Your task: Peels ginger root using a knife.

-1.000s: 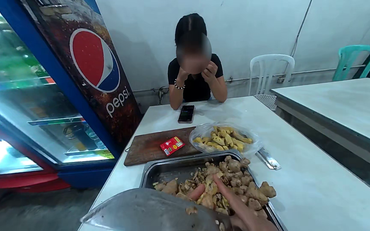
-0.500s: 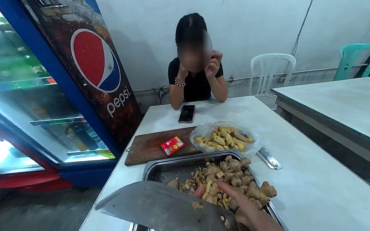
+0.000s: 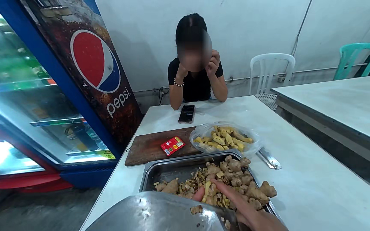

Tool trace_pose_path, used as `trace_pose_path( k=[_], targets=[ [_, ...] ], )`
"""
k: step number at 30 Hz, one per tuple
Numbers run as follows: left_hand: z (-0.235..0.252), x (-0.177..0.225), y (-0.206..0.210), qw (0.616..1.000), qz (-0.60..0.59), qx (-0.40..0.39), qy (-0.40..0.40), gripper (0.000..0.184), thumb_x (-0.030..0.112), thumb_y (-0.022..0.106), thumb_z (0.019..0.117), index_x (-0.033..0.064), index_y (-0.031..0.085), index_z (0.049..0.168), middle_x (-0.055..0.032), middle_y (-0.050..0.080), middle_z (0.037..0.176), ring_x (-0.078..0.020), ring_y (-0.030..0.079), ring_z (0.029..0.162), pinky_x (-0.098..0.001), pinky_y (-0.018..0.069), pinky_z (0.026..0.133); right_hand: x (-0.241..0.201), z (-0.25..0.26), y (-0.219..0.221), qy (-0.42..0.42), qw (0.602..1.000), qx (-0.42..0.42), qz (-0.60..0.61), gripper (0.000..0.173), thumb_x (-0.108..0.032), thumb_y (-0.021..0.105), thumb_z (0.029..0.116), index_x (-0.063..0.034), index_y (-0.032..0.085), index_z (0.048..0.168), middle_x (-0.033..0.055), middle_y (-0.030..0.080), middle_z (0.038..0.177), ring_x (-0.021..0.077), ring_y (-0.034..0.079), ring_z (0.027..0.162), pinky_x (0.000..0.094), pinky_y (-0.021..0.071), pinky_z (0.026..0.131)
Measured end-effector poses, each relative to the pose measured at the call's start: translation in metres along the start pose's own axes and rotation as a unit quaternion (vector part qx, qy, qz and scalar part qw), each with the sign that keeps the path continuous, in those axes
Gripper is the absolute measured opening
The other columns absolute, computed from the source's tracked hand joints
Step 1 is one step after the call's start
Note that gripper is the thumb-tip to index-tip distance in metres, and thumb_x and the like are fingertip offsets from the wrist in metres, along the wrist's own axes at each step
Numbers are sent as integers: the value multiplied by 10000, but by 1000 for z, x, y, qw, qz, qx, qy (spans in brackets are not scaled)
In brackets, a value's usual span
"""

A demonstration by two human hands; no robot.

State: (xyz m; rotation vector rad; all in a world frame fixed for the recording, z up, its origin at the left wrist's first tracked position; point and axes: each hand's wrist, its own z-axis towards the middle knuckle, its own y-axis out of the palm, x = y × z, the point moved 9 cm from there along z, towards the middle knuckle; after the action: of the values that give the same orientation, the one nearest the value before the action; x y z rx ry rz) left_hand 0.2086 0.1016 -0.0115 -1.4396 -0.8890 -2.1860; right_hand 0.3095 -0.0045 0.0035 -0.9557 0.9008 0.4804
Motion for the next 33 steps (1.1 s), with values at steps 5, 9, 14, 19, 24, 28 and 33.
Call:
trace_pose_path(
  k=[5, 9, 14, 19, 24, 28, 33],
  targets=[
    [-1, -1, -3, 1000, 5, -11, -16, 292, -20, 570, 988, -80, 585, 1273, -59, 696, 1257, -114, 663, 1155, -328, 535, 1032, -1, -2, -5, 15, 998, -25, 52, 752, -454, 630, 993, -45, 371, 1569, 189, 600, 1403, 224, 713, 910, 457, 595, 771],
    [10, 2, -5, 999, 7, -43, -19, 385, 41, 428, 1052, -115, 413, 1403, -84, 566, 1426, -85, 579, 1255, -323, 481, 1084, -5, -3, 1, 2, 992, -51, 111, 760, -467, 569, 1021, -42, 319, 1598, 178, 460, 1546, 125, 664, 937, 342, 568, 794],
    [37, 3, -20, 998, 56, 10, -9, 444, 184, 316, 1097, -103, 453, 1407, -98, 640, 1189, -44, 653, 936, -229, 559, 853, -17, -7, 15, -41, 997, -50, 51, 774, -470, 634, 985, -23, 387, 1567, 216, 617, 1374, 261, 696, 1054, 483, 565, 881],
    [45, 4, -19, 998, 66, -6, -17, 441, 171, 307, 1091, -110, 501, 1370, -127, 633, 1280, -53, 633, 1094, -234, 516, 969, -26, -6, 12, -63, 998, -29, -6, 741, -452, 644, 989, -54, 408, 1568, 197, 658, 1317, 243, 710, 910, 468, 577, 774],
    [40, 3, -20, 997, 59, -15, -36, 452, 187, 287, 1103, -88, 511, 1383, -117, 637, 1293, -65, 624, 1138, -248, 507, 1001, -29, -6, 14, -75, 997, -27, -25, 744, -460, 654, 981, -59, 421, 1563, 179, 675, 1298, 238, 712, 904, 458, 579, 764],
    [39, 1, -22, 998, 46, -18, -43, 457, 184, 280, 1103, -103, 504, 1380, -126, 636, 1294, -72, 630, 1133, -251, 507, 1002, -29, -4, 15, -79, 996, -34, -24, 725, -456, 649, 985, -59, 437, 1554, 184, 689, 1263, 245, 715, 910, 464, 578, 762],
    [39, -1, -22, 999, 8, -12, -47, 451, 179, 284, 1095, -109, 522, 1347, -104, 663, 1225, -67, 641, 1103, -254, 519, 984, -25, -7, 12, -69, 995, -16, -69, 654, -489, 641, 980, -159, 508, 1530, 125, 740, 1176, 224, 710, 773, 469, 566, 637]
  ],
)
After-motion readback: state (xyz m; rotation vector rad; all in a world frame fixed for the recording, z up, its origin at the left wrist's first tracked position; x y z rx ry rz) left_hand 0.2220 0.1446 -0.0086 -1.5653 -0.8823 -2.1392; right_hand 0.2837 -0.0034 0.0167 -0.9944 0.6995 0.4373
